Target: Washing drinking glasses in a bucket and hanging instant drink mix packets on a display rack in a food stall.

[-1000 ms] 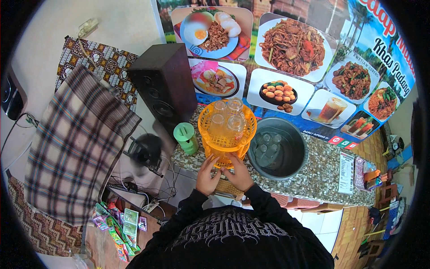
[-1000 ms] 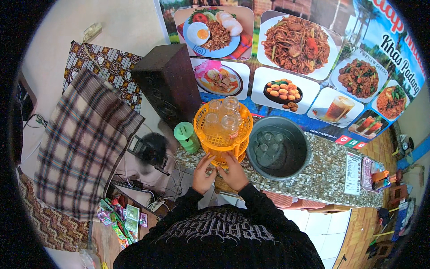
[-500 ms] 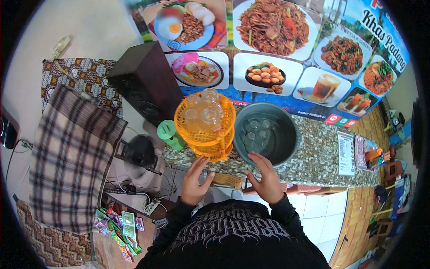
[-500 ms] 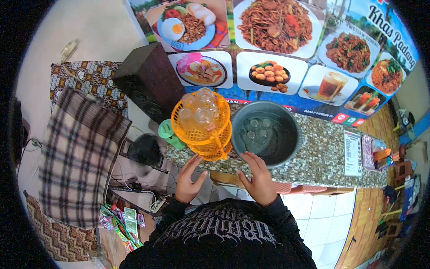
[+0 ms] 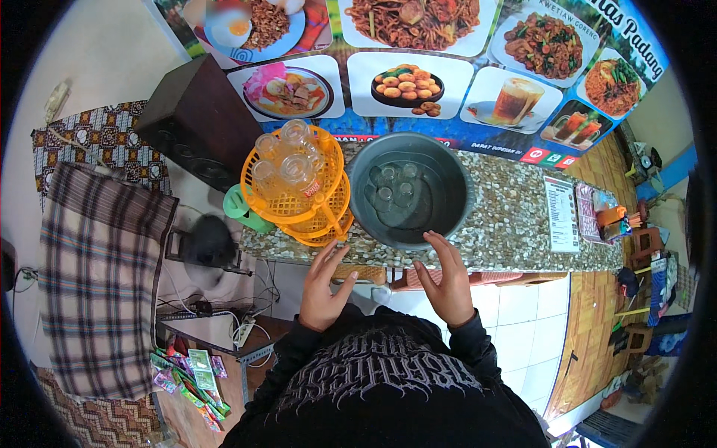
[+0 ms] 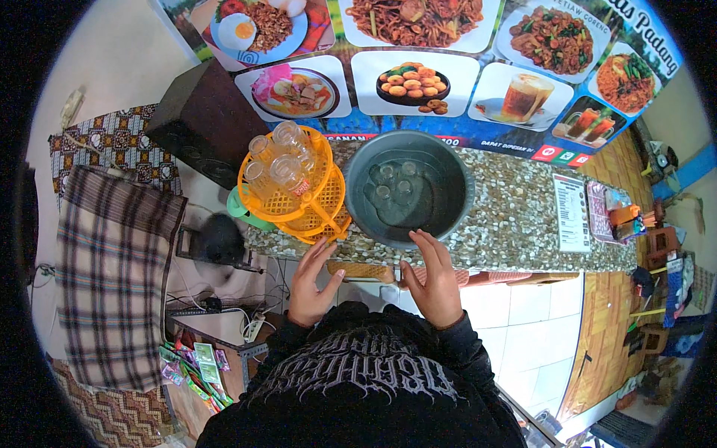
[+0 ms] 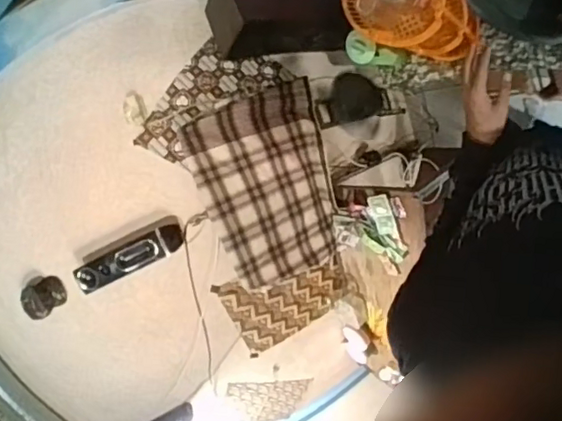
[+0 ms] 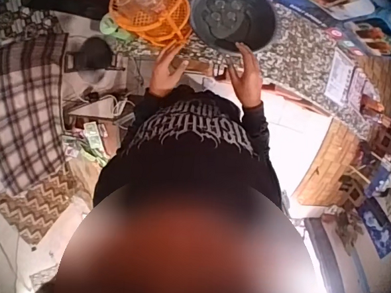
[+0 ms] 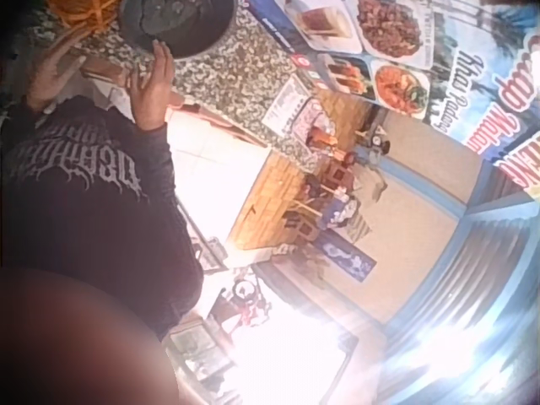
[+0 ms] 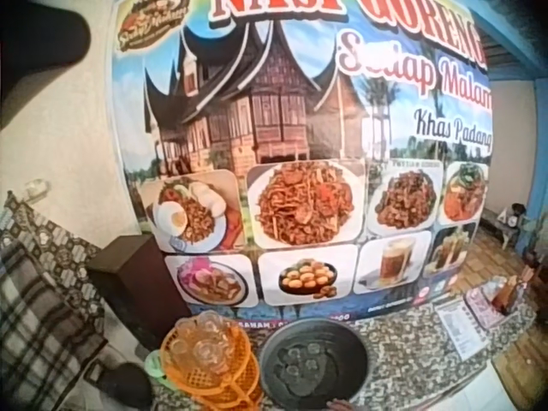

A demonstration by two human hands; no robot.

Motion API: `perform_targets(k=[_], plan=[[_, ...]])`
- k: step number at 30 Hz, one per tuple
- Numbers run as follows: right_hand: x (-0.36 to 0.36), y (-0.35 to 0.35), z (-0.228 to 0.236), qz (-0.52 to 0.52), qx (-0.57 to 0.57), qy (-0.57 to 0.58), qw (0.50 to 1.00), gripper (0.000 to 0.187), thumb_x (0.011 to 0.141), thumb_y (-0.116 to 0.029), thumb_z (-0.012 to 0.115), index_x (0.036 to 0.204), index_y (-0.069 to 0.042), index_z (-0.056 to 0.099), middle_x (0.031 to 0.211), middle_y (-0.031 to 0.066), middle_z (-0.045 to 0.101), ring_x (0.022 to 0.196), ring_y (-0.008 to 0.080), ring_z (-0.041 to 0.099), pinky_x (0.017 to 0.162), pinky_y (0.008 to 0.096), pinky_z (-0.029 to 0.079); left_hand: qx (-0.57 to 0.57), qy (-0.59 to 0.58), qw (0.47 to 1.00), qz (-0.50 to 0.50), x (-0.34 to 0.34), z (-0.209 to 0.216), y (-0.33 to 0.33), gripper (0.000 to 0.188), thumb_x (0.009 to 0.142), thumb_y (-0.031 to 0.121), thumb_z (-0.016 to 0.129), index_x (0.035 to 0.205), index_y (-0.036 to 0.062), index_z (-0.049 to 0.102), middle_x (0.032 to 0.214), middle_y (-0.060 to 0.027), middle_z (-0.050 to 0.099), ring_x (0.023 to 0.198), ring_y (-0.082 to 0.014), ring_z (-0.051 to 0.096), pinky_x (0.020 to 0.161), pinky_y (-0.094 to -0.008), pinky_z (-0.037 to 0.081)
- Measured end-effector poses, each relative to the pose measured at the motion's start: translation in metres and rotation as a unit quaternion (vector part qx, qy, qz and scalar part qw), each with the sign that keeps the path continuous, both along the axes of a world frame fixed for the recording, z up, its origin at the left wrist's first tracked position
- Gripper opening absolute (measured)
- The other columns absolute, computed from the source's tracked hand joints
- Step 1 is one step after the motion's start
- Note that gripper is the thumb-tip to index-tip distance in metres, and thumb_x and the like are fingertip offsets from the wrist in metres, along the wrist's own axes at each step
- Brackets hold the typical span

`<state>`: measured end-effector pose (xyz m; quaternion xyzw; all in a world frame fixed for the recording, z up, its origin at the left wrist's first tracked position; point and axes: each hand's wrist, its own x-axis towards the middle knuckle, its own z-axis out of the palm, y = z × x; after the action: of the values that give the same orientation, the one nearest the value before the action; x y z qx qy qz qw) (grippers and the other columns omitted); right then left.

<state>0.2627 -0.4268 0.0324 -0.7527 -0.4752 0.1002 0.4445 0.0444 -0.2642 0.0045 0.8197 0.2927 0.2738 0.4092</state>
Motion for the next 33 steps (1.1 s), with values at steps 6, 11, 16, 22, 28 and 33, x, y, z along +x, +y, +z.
perform_targets(k=[6, 11, 16, 22, 28, 33], plan=[[-0.013, 0.001, -0.003, -0.021, -0.026, -0.032, 0.999, 0.057, 0.096, -0.010, 0.077, 0.149, -0.005, 0.056, 0.147, 0.0207, 0.059, 0.136, 0.0416, 0.056, 0.110, 0.0484, 0.049, -0.028, 0.008, 0.998, -0.050, 0.004, -0.003, 0.008, 0.053, 0.097, 0.012, 0.076, 0.147, 0.0030, 0.062, 0.155, -0.0235, 0.053, 0.142, -0.0383, 0.056, 0.117, -0.0456, 0.045], [-0.032, 0.009, 0.000, -0.062, -0.054, -0.005, 0.997, 0.061, 0.095, -0.009, 0.078, 0.151, -0.005, 0.054, 0.145, 0.0223, 0.059, 0.135, 0.0432, 0.056, 0.110, 0.0492, 0.049, -0.046, 0.028, 0.994, -0.098, 0.001, -0.008, 0.021, 0.051, 0.099, 0.014, 0.076, 0.147, 0.0040, 0.062, 0.153, -0.0205, 0.057, 0.142, -0.0371, 0.056, 0.115, -0.0485, 0.047], [-0.053, 0.022, 0.000, -0.070, -0.049, -0.032, 0.996, 0.062, 0.094, -0.008, 0.077, 0.151, -0.004, 0.053, 0.145, 0.0237, 0.058, 0.133, 0.0433, 0.057, 0.108, 0.0495, 0.050, -0.022, 0.031, 0.987, -0.158, -0.004, -0.013, 0.035, 0.049, 0.100, 0.016, 0.076, 0.146, 0.0050, 0.062, 0.151, -0.0198, 0.059, 0.141, -0.0379, 0.056, 0.116, -0.0483, 0.046], [-0.072, 0.025, 0.011, -0.047, -0.048, 0.013, 0.998, 0.055, 0.094, -0.006, 0.078, 0.145, -0.002, 0.059, 0.149, 0.0220, 0.054, 0.127, 0.0395, 0.062, 0.101, 0.0482, 0.054, -0.025, 0.009, 0.986, -0.167, 0.000, -0.007, 0.043, 0.050, 0.099, 0.015, 0.076, 0.146, 0.0031, 0.062, 0.149, -0.0198, 0.061, 0.140, -0.0381, 0.057, 0.117, -0.0474, 0.045], [-0.056, 0.022, 0.010, -0.048, -0.051, -0.054, 0.996, 0.056, 0.092, -0.009, 0.080, 0.143, -0.003, 0.060, 0.149, 0.0220, 0.054, 0.133, 0.0426, 0.058, 0.108, 0.0493, 0.050, -0.066, 0.011, 0.986, -0.155, 0.011, -0.019, 0.041, 0.049, 0.100, 0.016, 0.075, 0.146, 0.0030, 0.062, 0.149, -0.0164, 0.061, 0.135, -0.0305, 0.062, 0.109, -0.0436, 0.052], [-0.028, 0.012, 0.004, -0.026, -0.035, -0.046, 0.998, 0.056, 0.092, -0.010, 0.080, 0.144, -0.004, 0.060, 0.149, 0.0223, 0.055, 0.135, 0.0441, 0.056, 0.110, 0.0489, 0.050, -0.082, -0.031, 0.986, -0.144, 0.037, -0.018, 0.029, 0.048, 0.098, 0.019, 0.077, 0.141, 0.0017, 0.064, 0.139, -0.0197, 0.066, 0.129, -0.0355, 0.065, 0.107, -0.0425, 0.051]])
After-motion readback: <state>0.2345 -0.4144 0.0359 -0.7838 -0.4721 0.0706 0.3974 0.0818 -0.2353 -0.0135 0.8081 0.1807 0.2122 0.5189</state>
